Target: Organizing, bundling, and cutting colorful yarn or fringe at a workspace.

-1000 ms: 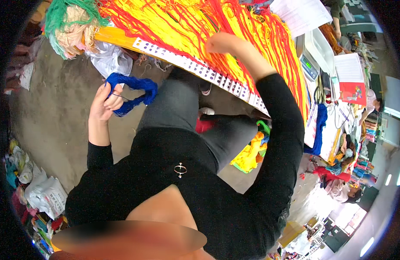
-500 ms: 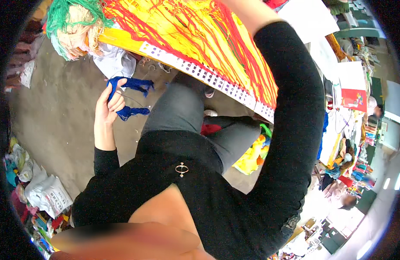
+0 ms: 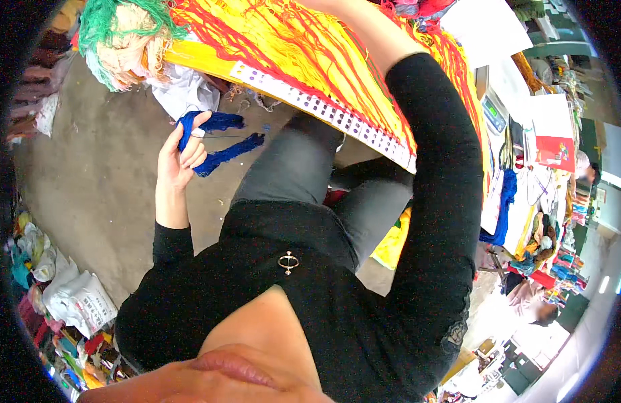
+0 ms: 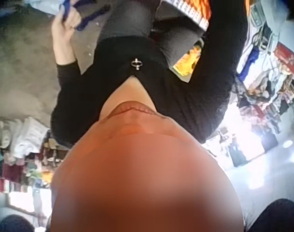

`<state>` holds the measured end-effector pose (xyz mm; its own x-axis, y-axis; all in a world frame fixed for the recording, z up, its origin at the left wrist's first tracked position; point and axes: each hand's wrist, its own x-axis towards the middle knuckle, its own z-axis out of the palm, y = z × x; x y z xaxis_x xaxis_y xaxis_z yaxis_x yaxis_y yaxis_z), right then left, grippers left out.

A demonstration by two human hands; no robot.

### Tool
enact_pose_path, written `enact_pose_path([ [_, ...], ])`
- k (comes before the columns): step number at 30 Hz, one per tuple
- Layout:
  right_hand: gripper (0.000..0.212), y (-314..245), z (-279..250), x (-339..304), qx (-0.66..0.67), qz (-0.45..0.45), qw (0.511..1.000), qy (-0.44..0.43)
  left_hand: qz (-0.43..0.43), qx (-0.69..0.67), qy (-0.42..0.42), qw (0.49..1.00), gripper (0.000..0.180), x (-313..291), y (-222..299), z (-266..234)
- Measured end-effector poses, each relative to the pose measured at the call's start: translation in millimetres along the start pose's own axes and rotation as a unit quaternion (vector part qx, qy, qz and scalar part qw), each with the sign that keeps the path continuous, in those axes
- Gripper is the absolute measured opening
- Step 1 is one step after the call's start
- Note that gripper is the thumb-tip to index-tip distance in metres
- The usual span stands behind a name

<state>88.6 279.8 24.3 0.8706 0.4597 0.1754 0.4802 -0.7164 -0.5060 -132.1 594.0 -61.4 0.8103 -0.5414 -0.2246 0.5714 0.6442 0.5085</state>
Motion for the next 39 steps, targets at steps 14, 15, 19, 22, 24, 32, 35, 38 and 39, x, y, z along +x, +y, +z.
enact_pose_path([
  [14,0.036,22.7,50.3,-24.2,0.425,0.186,0.886,0.023,0.074,0.059,0.045,0.994,0.046,-44.9,34.1,-20.6],
  [15,0.036,10.4,48.7,-33.2,0.402,0.190,0.893,-0.075,0.090,0.096,0.056,0.990,0.045,-47.6,42.0,-23.0],
  [19,0.039,-22.2,76.4,-77.1,0.343,0.245,0.841,-0.339,0.099,0.109,0.068,0.987,0.044,-54.5,73.9,-12.3],
  [22,0.038,22.2,85.1,-93.3,0.446,0.244,0.860,-0.037,0.092,0.115,-0.007,0.989,0.046,-53.3,90.5,-9.8],
  [24,0.037,1.6,70.6,-94.7,0.484,0.228,0.839,0.102,0.095,0.117,-0.022,0.988,0.046,-66.5,103.8,-12.4],
  [32,0.031,-68.2,48.1,-170.8,0.379,0.193,0.904,-0.038,0.080,0.013,-0.120,0.989,0.049,-79.4,139.0,-8.1],
  [35,0.031,-91.4,56.5,-193.7,0.361,0.163,0.916,-0.059,0.062,-0.065,-0.170,0.981,0.047,-77.8,153.5,12.2],
  [38,0.031,-97.1,74.1,-212.5,0.413,0.146,0.896,-0.072,0.303,-0.105,0.134,0.937,0.040,-50.8,118.5,97.0],
  [39,0.030,-100.8,78.5,-215.8,0.391,0.139,0.906,-0.081,0.303,0.039,0.201,0.931,0.055,-42.4,117.5,88.4],
])
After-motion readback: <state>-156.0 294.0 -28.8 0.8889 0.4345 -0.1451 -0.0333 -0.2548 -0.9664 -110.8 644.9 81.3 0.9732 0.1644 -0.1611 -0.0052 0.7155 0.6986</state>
